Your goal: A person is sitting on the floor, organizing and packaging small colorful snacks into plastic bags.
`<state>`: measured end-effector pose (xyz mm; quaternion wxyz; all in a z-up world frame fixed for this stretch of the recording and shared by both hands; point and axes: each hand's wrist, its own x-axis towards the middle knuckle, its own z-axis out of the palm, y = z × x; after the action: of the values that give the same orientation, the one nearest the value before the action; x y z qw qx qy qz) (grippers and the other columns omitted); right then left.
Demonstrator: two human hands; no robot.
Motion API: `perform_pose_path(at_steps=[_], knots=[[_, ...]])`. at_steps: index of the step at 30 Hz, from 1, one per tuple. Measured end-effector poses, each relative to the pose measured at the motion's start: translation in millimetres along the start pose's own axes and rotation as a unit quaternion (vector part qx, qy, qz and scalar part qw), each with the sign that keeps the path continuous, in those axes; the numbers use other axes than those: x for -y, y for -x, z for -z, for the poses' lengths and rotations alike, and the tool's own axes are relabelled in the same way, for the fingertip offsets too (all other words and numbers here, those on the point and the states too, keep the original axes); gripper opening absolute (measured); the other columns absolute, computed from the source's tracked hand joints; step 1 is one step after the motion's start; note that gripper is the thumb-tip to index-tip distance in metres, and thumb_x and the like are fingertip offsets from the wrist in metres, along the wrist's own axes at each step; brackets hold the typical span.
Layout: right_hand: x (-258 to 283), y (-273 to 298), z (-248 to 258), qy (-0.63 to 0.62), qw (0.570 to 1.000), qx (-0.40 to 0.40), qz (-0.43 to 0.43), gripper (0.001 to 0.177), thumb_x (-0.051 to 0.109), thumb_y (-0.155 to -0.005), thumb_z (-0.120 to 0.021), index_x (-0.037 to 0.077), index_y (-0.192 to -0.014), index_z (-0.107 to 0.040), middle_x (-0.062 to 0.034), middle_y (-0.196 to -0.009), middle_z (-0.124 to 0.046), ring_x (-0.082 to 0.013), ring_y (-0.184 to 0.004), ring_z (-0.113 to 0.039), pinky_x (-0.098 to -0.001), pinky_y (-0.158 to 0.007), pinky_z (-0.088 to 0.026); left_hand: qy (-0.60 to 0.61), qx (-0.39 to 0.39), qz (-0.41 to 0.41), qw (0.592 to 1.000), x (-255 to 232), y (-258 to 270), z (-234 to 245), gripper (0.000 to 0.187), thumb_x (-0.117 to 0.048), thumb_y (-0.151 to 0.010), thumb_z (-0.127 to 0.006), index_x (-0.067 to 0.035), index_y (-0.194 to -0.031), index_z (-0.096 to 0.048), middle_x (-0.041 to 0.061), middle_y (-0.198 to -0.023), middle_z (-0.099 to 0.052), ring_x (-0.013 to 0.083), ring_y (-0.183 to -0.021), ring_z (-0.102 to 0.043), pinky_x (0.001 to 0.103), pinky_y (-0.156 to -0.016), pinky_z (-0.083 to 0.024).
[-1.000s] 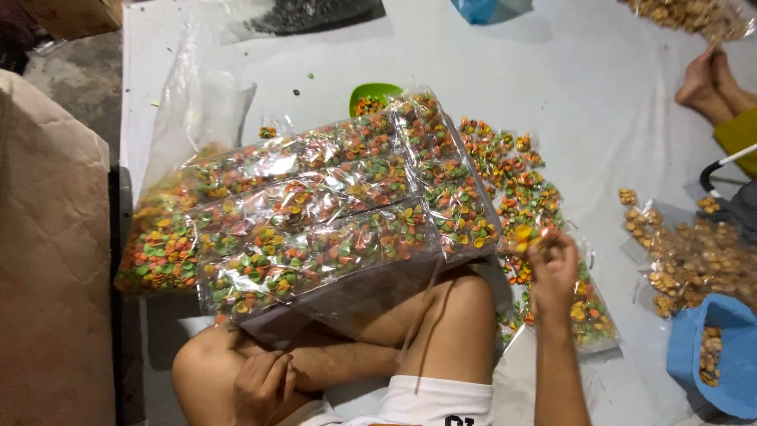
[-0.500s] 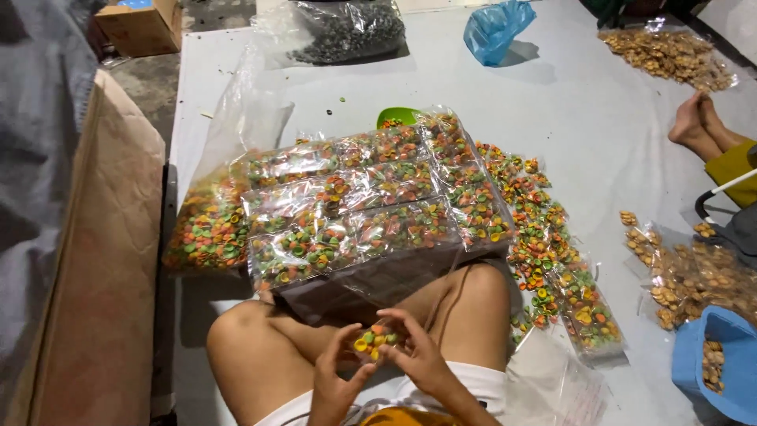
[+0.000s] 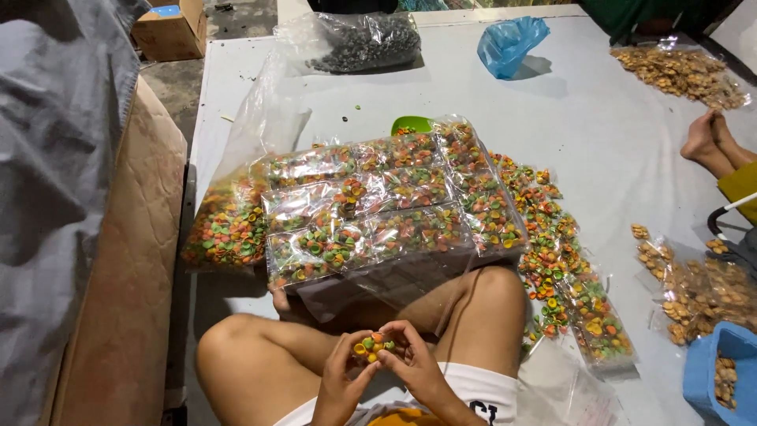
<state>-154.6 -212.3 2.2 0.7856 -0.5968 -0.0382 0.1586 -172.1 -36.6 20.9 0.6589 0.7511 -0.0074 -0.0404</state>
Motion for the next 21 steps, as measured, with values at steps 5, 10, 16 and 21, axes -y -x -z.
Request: perform_pose_path(at_steps=[5, 10, 16, 21], knots=[[5, -3, 3, 0.054, 0.999, -0.004, -0.003, 0.042, -0.004, -0.091, -0.065, 0.006, -0.132, -0.057, -0.0108, -0.117, -0.07, -0.0156, -0.104, -0.066, -0.0288, -0.092, -0.055, -0.062, -0.015, -0.026, 0.998, 7, -4, 9, 0.047, -0.006, -0.078, -0.079, -0.01, -0.123, -0.067, 0.002, -0.1, -0.076, 0.0113, -0.077, -0.066, 0.025, -0.07, -0.057], [10, -4, 3, 0.094, 0.995, 0.013, -0.034, 0.04, -0.003, -0.09, -0.066, 0.004, -0.129, -0.063, -0.009, -0.114, -0.073, -0.0139, -0.099, -0.068, -0.0261, -0.088, -0.057, -0.09, 0.011, -0.028, 0.996, 6, -2, 15, 0.045, -0.006, -0.08, -0.074, -0.011, -0.124, -0.066, 0.003, -0.108, -0.074, 0.0148, -0.085, -0.069, 0.028, -0.074, -0.057], [12, -3, 2, 0.142, 0.989, 0.008, -0.029, 0.034, -0.004, -0.088, -0.069, 0.004, -0.121, -0.065, -0.0061, -0.106, -0.072, -0.011, -0.089, -0.067, -0.0226, -0.08, -0.056, -0.108, 0.02, -0.006, 0.994, 7, 0, 14, 0.044, -0.011, -0.083, -0.075, -0.013, -0.126, -0.066, 0.002, -0.11, -0.078, 0.0128, -0.084, -0.071, 0.025, -0.071, -0.057], [5, -3, 7, 0.157, 0.987, 0.028, 0.009, 0.037, -0.005, -0.086, -0.069, 0.002, -0.122, -0.062, -0.0086, -0.108, -0.073, -0.0129, -0.088, -0.072, -0.0252, -0.079, -0.059, -0.093, 0.016, -0.011, 0.995, 18, 1, 8, 0.045, -0.011, -0.085, -0.074, -0.014, -0.128, -0.066, 0.002, -0.108, -0.077, 0.0137, -0.079, -0.073, 0.025, -0.065, -0.056]])
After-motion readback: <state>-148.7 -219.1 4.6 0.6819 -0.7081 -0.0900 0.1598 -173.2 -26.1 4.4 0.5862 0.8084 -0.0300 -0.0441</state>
